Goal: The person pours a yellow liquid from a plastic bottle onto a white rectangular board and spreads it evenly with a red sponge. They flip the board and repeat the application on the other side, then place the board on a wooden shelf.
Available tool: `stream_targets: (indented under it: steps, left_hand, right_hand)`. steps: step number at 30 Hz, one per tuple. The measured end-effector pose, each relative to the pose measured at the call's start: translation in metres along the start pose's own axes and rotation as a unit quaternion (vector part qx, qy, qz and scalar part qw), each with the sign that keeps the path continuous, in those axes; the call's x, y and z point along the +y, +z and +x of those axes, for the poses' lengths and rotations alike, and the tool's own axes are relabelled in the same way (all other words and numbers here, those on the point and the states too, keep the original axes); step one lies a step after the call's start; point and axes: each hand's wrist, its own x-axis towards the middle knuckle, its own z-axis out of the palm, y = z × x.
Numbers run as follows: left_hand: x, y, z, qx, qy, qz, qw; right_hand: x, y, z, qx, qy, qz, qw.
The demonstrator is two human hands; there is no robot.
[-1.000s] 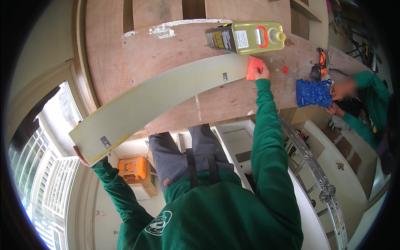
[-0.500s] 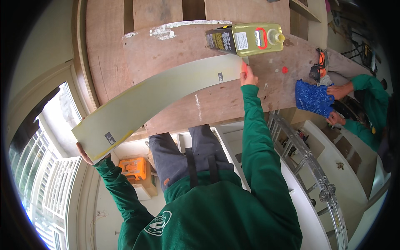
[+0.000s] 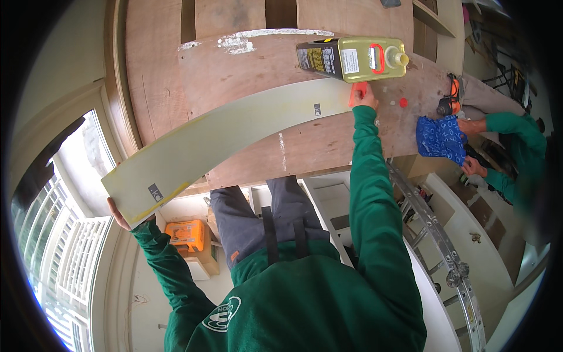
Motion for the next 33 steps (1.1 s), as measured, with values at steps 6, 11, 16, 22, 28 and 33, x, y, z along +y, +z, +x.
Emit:
stream_targets:
  steps: [6, 11, 16, 22, 28, 33]
  left_hand:
    - [-0.001, 0.004, 0.001, -0.059, -0.018, -0.05, 0.997]
    - [-0.002, 0.01, 0.0, -0.002, 0.0, -0.01, 1.0]
    - [-0.002, 0.01, 0.001, -0.003, 0.007, -0.008, 1.0]
    - [0.001, 0.007, 0.005, -0.005, -0.009, -0.006, 1.0]
    - [-0.003, 0.009, 0.007, -0.021, -0.007, 0.005, 1.0]
    - [-0.003, 0.008, 0.008, -0.044, -0.019, -0.013, 0.999]
  right_hand:
    - [-0.011, -0.004, -0.004, 0.018, 0.003, 0.039, 0.999]
    - [0.013, 0.005, -0.009, 0.04, 0.009, 0.028, 0.999]
    - [0.035, 0.016, -0.052, 0.097, 0.118, 0.128, 0.98]
    - [0.019, 0.037, -0.061, 0.113, 0.206, 0.107, 0.966]
    - [-0.003, 0.035, -0.037, 0.125, 0.221, 0.111, 0.961]
    - [-0.027, 0.021, -0.023, 0.087, 0.188, 0.094, 0.974]
